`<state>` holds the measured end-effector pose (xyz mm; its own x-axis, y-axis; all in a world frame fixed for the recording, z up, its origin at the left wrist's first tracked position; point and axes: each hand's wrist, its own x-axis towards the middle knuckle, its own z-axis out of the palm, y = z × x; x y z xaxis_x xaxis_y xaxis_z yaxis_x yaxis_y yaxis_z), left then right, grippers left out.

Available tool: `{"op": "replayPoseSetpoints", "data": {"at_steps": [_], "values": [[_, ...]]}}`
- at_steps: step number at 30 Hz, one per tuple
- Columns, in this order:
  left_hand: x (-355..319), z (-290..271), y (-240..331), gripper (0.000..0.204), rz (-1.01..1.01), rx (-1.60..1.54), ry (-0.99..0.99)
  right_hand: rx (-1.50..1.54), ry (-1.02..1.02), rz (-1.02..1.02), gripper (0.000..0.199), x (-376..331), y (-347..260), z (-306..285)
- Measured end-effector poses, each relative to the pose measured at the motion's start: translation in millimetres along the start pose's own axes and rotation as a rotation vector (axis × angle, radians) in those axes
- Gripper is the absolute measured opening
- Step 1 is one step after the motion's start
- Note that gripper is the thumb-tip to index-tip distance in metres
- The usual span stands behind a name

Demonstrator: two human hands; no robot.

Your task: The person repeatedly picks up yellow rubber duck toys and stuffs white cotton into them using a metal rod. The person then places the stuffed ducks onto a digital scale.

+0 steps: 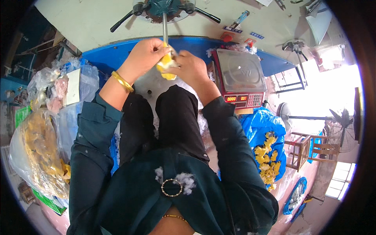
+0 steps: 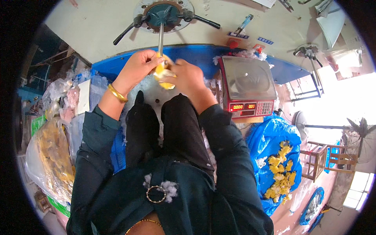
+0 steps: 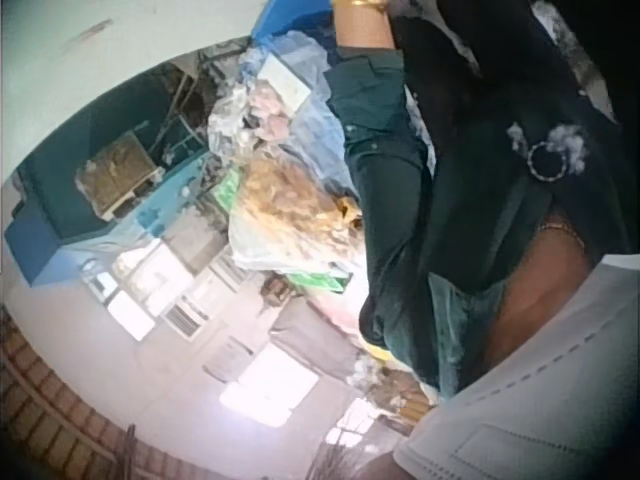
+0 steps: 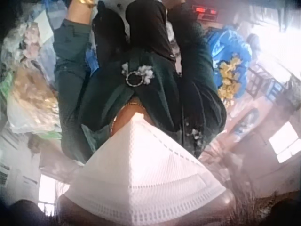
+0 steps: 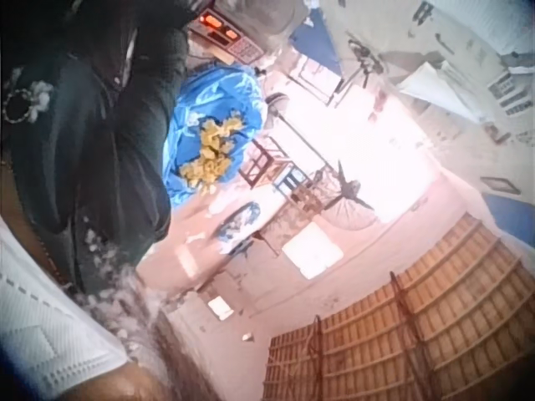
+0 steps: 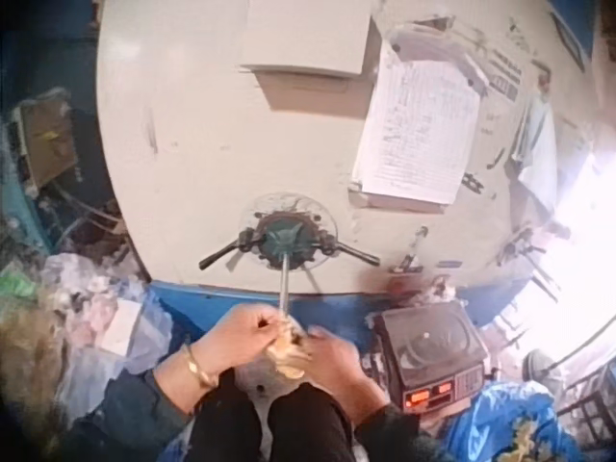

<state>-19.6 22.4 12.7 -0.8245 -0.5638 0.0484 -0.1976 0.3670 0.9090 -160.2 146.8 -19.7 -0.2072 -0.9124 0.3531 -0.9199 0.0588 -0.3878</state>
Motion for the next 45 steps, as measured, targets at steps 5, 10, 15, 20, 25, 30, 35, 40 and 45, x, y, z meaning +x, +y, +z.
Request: {"op": "replayPoseSetpoints", "data": {"at_steps": [5,10,15,20,25,30,35,40,45], "values": [[38.3,-12.7,-14.5,0.028,0.175,0.109,0.094,0.505,-0.389,0.178,0.038,-12.3,-46.3,-54.3],[53.1,-21.0,6.9,0.025,0.185,0.32,0.163,0.499,-0.207,0.274,0.035,3.8,-48.7,-55.1],[27.2,-10.5,11.3,0.023,0.208,0.377,0.17,0.227,-0.004,0.288,0.039,-2.7,-54.8,-35.0],[2.9,1.8,19.4,0.02,0.21,0.391,0.206,0.252,0.121,0.285,0.033,-8.3,-59.3,-25.3],[-11.6,9.5,22.9,0.016,0.179,0.429,0.221,0.263,0.113,0.282,0.03,-11.6,-57.5,-21.1],[-18.5,12.3,24.8,0.017,0.195,0.455,0.206,0.26,0.116,0.285,0.03,-13.6,-53.9,-14.8],[-27.4,14.3,26.9,0.016,0.239,0.5,0.228,0.341,0.134,0.271,0.029,-18.8,-45.3,-12.1],[-20.2,-3.5,24.6,0.026,0.21,0.52,0.108,0.569,-0.054,0.147,0.021,8.3,20.3,-8.3],[-5.6,-9.0,7.6,0.034,0.164,0.273,0.078,0.762,0.139,0.117,0.026,34.6,29.6,11.6]]}}
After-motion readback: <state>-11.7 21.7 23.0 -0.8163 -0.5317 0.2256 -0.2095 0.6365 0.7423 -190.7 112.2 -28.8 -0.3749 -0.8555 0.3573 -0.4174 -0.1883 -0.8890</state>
